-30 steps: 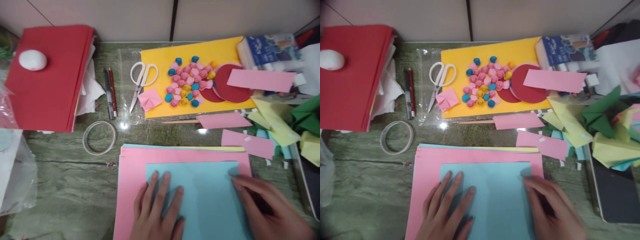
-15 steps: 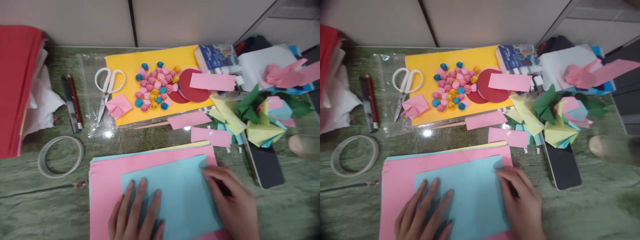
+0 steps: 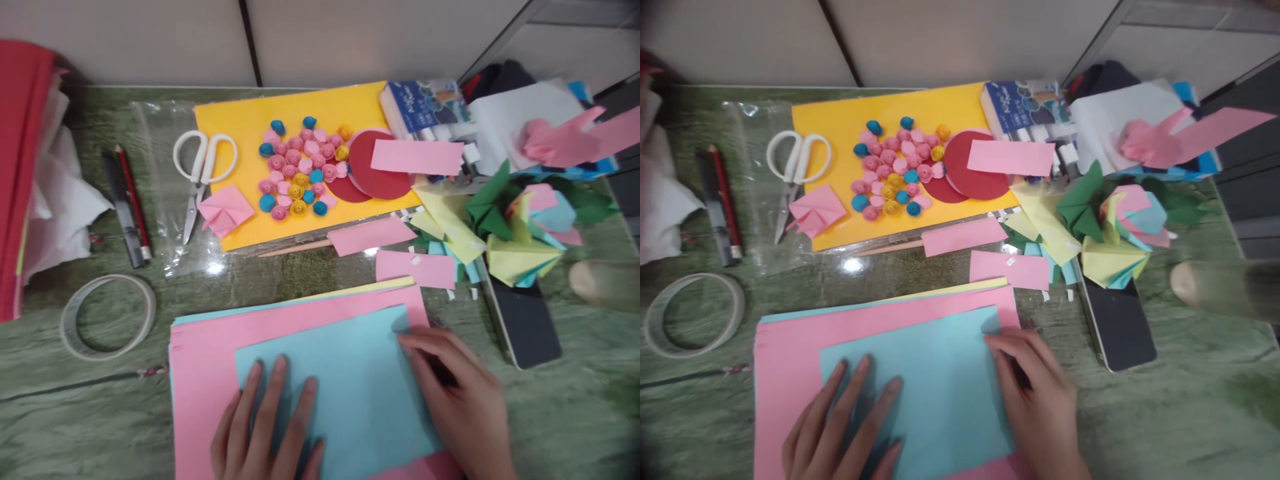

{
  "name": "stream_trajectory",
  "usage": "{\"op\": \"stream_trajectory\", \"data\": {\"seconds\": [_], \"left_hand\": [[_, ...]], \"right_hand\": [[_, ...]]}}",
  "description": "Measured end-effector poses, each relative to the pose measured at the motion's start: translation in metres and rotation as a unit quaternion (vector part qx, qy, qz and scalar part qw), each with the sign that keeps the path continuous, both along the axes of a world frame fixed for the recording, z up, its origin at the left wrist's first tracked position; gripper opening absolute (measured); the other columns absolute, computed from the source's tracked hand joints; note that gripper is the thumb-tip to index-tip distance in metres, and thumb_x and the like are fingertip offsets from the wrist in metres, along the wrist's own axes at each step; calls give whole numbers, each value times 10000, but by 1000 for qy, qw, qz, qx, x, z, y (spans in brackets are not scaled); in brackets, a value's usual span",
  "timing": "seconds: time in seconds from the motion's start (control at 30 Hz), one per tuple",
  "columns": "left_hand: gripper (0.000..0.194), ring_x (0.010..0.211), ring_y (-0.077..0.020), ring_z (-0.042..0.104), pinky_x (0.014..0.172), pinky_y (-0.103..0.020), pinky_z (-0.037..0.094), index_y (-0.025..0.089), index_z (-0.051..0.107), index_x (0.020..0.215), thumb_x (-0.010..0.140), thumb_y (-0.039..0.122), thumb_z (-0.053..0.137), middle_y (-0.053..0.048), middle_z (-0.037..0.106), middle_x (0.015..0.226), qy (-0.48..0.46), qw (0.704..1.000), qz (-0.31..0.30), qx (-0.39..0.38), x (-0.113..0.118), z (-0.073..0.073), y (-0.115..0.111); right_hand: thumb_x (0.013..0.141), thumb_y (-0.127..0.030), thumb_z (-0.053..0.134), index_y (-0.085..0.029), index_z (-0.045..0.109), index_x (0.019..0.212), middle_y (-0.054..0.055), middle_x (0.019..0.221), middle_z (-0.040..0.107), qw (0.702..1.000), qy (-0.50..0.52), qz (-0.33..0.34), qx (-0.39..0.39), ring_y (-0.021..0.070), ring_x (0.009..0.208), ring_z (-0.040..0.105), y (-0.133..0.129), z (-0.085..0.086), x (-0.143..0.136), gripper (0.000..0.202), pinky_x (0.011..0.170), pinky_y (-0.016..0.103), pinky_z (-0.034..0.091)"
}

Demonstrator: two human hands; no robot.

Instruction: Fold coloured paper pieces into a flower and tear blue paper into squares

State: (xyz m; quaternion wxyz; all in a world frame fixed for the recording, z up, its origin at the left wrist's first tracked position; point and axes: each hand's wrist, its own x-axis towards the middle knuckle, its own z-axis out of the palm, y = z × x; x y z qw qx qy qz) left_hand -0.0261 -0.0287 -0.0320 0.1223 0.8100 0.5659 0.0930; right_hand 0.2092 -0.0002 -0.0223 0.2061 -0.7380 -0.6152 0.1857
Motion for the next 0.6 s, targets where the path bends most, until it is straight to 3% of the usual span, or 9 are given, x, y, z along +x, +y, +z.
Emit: {"op": "stream_trajectory", "data": {"seconds": [0.4,0.6], "left_hand": [[414,1252,-317,344,977,-432,269,308,545,1189,789,412,557,-84,445,1335,-12,999,1,-30,2,7,1],[454,1265,-316,320,973,-431,266,306,510,1226,789,418,554,-91,436,1339,2,999,-13,-32,1,10,2]], "right_hand": [[807,-398,511,-277,643,862,0,919,640,999,-32,-23,-16,175,815,610,-10,-6,5,188,717,281,436],[762,-333,577,-290,640,849,0,882,634,1000,9,-17,-1,190,785,608,-14,-17,12,115,761,321,443]]}}
